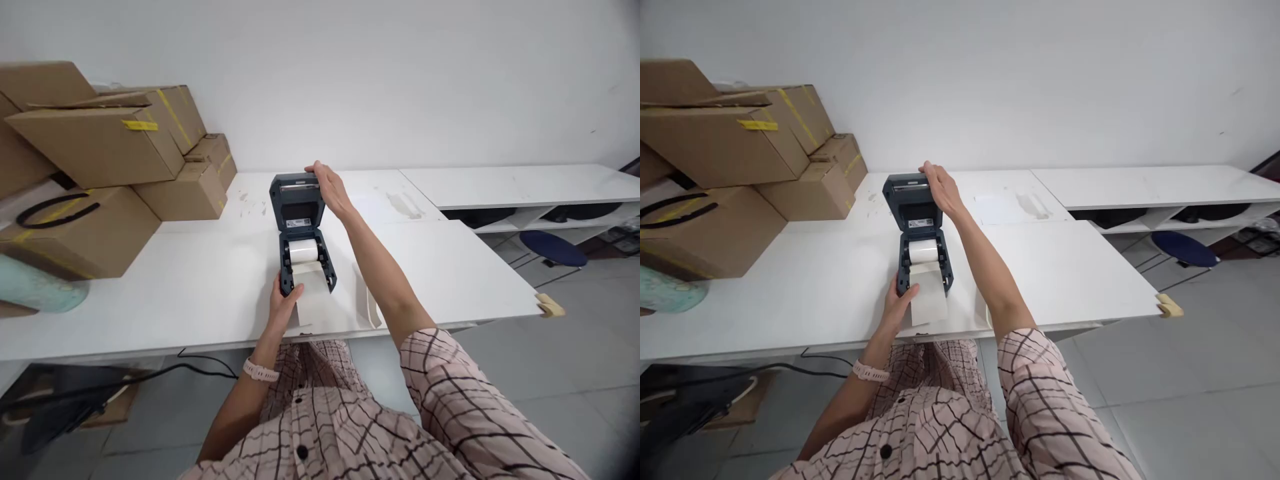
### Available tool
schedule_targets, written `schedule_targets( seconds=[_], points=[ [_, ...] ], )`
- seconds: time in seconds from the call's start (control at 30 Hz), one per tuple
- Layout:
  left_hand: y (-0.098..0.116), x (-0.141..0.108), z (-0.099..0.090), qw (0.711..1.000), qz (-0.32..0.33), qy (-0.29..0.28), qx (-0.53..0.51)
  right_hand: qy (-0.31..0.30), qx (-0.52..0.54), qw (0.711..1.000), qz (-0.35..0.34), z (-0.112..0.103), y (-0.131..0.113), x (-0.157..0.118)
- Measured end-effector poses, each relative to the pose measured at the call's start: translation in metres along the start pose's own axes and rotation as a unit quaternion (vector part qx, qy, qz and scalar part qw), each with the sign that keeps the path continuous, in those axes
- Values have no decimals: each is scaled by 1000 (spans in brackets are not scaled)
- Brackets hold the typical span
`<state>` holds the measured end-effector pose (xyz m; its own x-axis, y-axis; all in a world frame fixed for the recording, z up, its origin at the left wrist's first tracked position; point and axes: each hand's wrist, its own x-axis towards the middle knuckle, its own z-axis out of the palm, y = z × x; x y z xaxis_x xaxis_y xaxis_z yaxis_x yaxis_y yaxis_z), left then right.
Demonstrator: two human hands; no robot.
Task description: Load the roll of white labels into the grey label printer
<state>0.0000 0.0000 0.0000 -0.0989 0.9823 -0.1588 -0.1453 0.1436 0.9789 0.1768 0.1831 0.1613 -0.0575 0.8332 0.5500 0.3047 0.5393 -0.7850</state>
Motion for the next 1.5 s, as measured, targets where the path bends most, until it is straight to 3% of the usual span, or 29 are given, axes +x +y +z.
schedule_targets(
  seconds=[0.1,0.2,0.27,0.37,0.47,0.57,0.77,0.97,1.1,1.17,1.33,1.37,1.5],
  points=[
    [-2,-3,-9,996,-35,-14,-83,-18,48,999,12,-7,-14,-66],
    [5,-8,-17,992,-49,16,-116,-26,66,996,50,-5,-11,-133],
    [14,-8,-18,995,-23,35,-89,-5,82,991,103,1,-1,-167],
    [28,-2,-12,999,-3,39,-23,41,145,962,228,11,13,-193],
    [36,7,-5,999,-47,19,6,36,231,917,324,15,21,-199],
    [36,10,-4,997,-74,-22,-6,3,295,887,356,15,25,-201],
    [24,5,-5,999,-12,-39,-9,23,300,897,323,20,35,-211],
    [5,13,0,998,53,19,21,66,274,921,269,34,46,-217],
    [5,17,-1,997,70,8,45,60,251,935,244,35,50,-218],
    [4,8,-2,997,60,18,54,54,244,935,251,33,50,-218],
    [-16,-48,3,978,81,150,122,55,258,928,262,33,48,-216],
    [-19,-58,6,979,75,142,127,60,260,927,265,34,47,-216],
    [-11,-70,20,995,-84,-47,28,65,259,924,274,37,44,-216]
  ],
)
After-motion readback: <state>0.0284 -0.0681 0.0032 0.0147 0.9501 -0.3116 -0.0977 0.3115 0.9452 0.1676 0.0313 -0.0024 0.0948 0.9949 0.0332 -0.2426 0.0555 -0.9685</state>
